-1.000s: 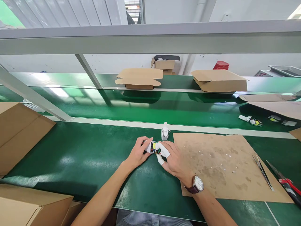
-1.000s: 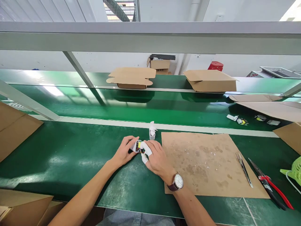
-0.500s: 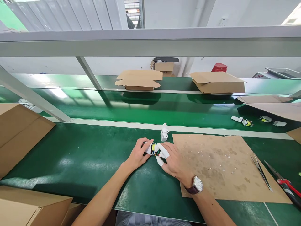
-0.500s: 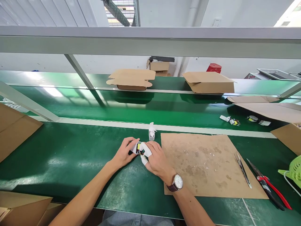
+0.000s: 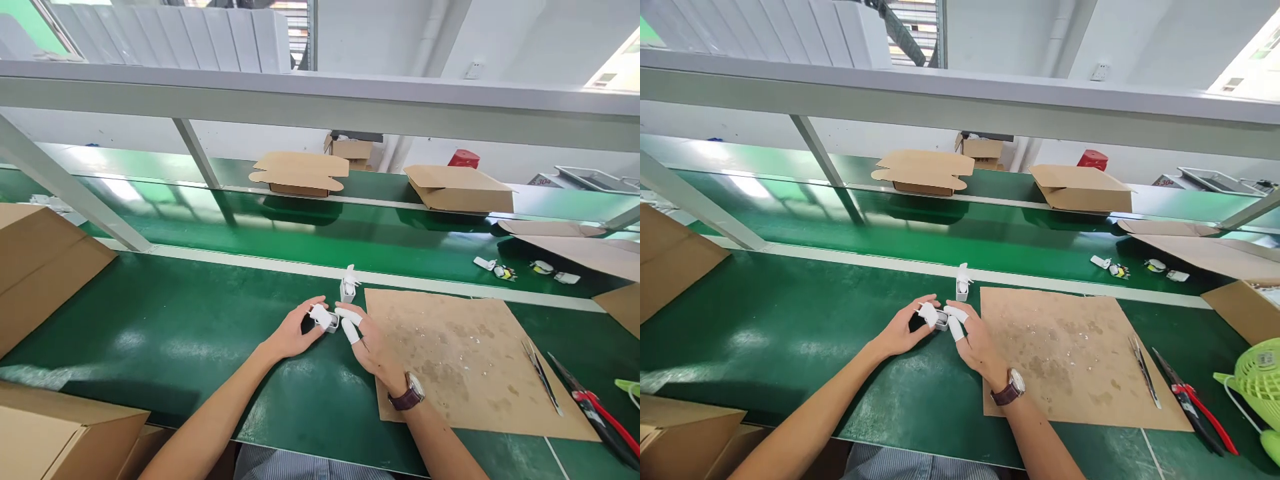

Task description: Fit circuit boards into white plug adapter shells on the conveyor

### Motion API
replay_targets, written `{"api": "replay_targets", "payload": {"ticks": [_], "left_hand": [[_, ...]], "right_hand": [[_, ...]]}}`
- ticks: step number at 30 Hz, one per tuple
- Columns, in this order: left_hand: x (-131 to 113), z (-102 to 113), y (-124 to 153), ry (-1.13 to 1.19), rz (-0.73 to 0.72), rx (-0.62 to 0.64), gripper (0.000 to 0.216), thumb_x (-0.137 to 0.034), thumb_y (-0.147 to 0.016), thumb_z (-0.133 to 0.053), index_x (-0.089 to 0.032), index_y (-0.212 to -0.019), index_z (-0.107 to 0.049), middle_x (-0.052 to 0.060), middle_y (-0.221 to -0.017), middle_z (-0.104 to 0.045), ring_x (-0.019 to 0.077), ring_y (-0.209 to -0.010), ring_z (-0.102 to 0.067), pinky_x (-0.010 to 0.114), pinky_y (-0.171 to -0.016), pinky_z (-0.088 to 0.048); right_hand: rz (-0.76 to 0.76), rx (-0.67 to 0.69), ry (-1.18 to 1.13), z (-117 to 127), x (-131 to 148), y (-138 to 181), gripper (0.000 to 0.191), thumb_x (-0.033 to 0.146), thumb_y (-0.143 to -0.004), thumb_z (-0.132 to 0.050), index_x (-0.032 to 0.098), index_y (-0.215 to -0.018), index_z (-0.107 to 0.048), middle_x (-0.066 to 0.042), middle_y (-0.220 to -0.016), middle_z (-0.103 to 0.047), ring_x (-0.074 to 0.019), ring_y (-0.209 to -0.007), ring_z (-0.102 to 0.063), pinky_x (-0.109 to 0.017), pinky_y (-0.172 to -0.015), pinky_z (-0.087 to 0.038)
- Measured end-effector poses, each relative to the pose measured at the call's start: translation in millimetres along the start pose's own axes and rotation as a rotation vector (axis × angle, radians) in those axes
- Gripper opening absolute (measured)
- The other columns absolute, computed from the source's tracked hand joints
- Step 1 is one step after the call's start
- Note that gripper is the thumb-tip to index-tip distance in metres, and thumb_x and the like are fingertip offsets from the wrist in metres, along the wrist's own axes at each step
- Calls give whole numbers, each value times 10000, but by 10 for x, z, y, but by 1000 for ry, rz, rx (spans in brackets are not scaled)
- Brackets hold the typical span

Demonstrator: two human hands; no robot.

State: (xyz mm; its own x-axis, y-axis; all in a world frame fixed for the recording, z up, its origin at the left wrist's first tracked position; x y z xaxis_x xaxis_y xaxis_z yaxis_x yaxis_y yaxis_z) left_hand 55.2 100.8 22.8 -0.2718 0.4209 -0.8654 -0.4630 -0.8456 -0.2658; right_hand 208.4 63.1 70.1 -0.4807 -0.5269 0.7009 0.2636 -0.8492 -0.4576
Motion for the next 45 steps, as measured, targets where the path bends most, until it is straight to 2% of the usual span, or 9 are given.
{"api": "replay_targets", "payload": {"ticks": [3,7,16,21,25,28,34,38,45], "left_hand": [[85,56,-21,171,97,-53,546,-410,-1000,-567,-226,-1499,-440,102,-1207,-719,221,-1105,-679,409,-991,-549],[203,67,3,159,214,-98,545,-473,-1039,-464,-205,-1512,-439,48,-961,-752,193,-886,-681,363,-854,-566],[59,1,28,221,138,-62,688,-436,-1055,-448,-253,-1642,-138,119,-1462,-618,237,-1338,-599,482,-1145,-456],[52,8,41,163,148,-67,685,-417,-1057,-456,-295,-1644,-125,107,-1520,-558,243,-1332,-611,488,-1127,-484],[10,20,47,161,92,-78,707,-395,-1057,-470,-299,-1646,-90,118,-1541,-537,240,-1352,-592,480,-1124,-487],[-83,95,45,115,-14,-151,698,-389,-1038,-515,-291,-1635,-167,128,-1489,-587,239,-1266,-637,462,-1088,-509],[-230,260,48,-46,-129,-348,330,-287,-1049,-470,-227,-1340,-614,78,-1054,-689,179,-929,-657,348,-831,-571],[-230,288,44,-96,-103,-374,243,-269,-1045,-473,-210,-1171,-672,64,-989,-658,164,-862,-638,317,-767,-561],[-218,300,36,-124,-72,-386,230,-304,-1042,-470,-200,-1084,-672,56,-946,-648,160,-797,-627,302,-706,-553]], "right_hand": [[28,14,25,-103,-36,5,323,215,-1018,-526,249,-1319,-638,-116,-1393,-651,-243,-1274,-644,-459,-1083,-553],[114,64,60,-247,29,-4,376,207,-1000,-581,265,-1370,-615,-110,-1381,-653,-243,-1248,-663,-430,-1055,-579],[110,-45,91,-144,-9,-10,389,209,-993,-592,252,-1380,-584,-102,-1173,-730,-240,-1029,-744,-373,-886,-651],[104,85,109,-289,-18,-16,408,152,-986,-540,268,-1375,-586,-89,-1183,-724,-229,-1005,-744,-368,-857,-653],[124,11,106,-203,41,-9,432,147,-989,-541,269,-1403,-550,-103,-1208,-707,-236,-1044,-732,-380,-886,-646],[116,53,134,-238,40,8,459,126,-987,-526,263,-1425,-531,-114,-1248,-692,-240,-1054,-727,-384,-885,-646],[73,136,261,-388,-87,72,522,126,-977,-544,243,-1483,-489,-114,-1313,-681,-263,-1116,-718,-422,-931,-649],[72,147,277,-419,-106,87,505,137,-972,-580,248,-1460,-513,-106,-1357,-666,-255,-1168,-704,-407,-965,-641],[-105,110,53,-359,-232,68,396,236,-985,-601,263,-1374,-533,-67,-1202,-728,-213,-1010,-752,-375,-880,-655]]}}
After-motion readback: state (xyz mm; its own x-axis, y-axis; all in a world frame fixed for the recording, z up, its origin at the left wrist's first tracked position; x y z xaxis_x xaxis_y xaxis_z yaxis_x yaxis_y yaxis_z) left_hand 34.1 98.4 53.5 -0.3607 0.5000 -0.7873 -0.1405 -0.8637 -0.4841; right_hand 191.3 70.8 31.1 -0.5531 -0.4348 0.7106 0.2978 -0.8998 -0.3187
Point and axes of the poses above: each hand's wrist, its own y-axis away from the middle knuckle, its own z-axis out of the back of the hand, x = y × z, the point moved 10 cm from there along -y, towards the middle knuckle
